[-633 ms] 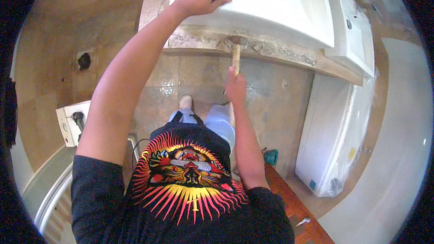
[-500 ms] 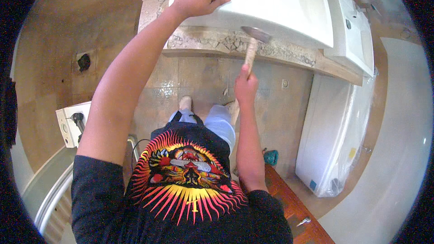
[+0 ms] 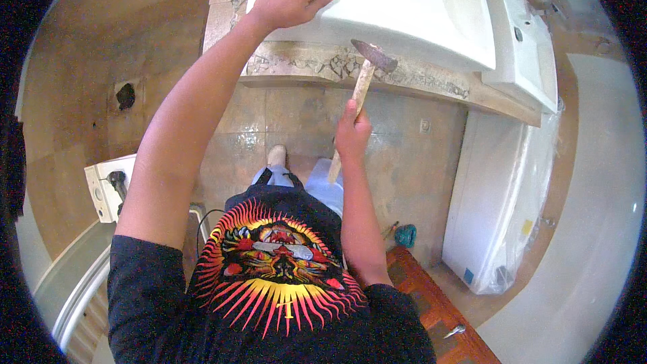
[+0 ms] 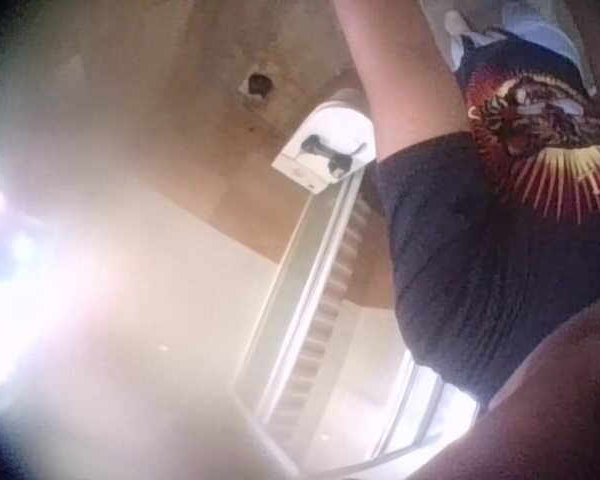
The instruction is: The person uses a hammer to repeatedly strike the underside of a bathroom vanity countertop between two sinks, attempting to loosen the fixture. Another person assists by holding the countertop and using a tool underneath. The task involves coordinated demolition work in a bathroom.
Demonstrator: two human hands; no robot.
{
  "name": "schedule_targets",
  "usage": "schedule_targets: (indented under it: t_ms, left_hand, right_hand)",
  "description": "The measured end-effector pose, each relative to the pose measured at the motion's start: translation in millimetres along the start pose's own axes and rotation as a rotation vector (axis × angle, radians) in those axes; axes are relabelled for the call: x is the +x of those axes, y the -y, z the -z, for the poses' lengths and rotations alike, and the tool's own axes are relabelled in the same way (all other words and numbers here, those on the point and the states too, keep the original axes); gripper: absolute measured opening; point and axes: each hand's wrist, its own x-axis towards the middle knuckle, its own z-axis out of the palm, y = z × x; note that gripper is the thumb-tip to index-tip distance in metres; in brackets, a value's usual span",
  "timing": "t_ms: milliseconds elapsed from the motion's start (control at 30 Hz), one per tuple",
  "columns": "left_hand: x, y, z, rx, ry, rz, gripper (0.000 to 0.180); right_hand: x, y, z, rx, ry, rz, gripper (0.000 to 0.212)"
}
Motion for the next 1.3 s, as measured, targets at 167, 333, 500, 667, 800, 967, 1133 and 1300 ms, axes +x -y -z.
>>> schedule_targets:
  t_ms: [167,333,500,667,800,967,1133,1300]
  left_hand:
    - [3,-5,0,-0.013,-0.007,0.0,0.044]
    - [3,5,-2,-0.021,-0.017,0.03,0.045]
    - [3,2,-4,-0.126,-0.137,-0.064,0.047]
    - [7,14,0,-0.147,-0.072,0.0,0.047]
    - [1,16,-5,-0.297,-0.029,-0.057,0.046]
    - [11,16,0,-0.234,-0.16,-0.062,0.048]
    - [5,8,0,-0.231,-0.136,-0.024,0.048]
    - [5,8,-1,-0.223,-0.134,-0.02,0.048]
  right_hand:
    - [-2,-9,-25,-0.416,0.016,0.192,0.054]
    - [-18,30,-17,-0.041,0.051,0.093,0.057]
    - [-3,-32,-22,-0.339,0.04,0.108,0.055]
    - [-10,34,-7,0.013,0.019,0.023,0.055]
    - [-24,-31,-15,-0.096,-0.063,0.196,0.054]
    - [11,-12,-3,-0.096,0.007,0.019,0.05]
    - [-1,-16,2,0.099,0.032,0.066,0.056]
    - [0,-30,-20,-0.196,0.065,0.061,0.059]
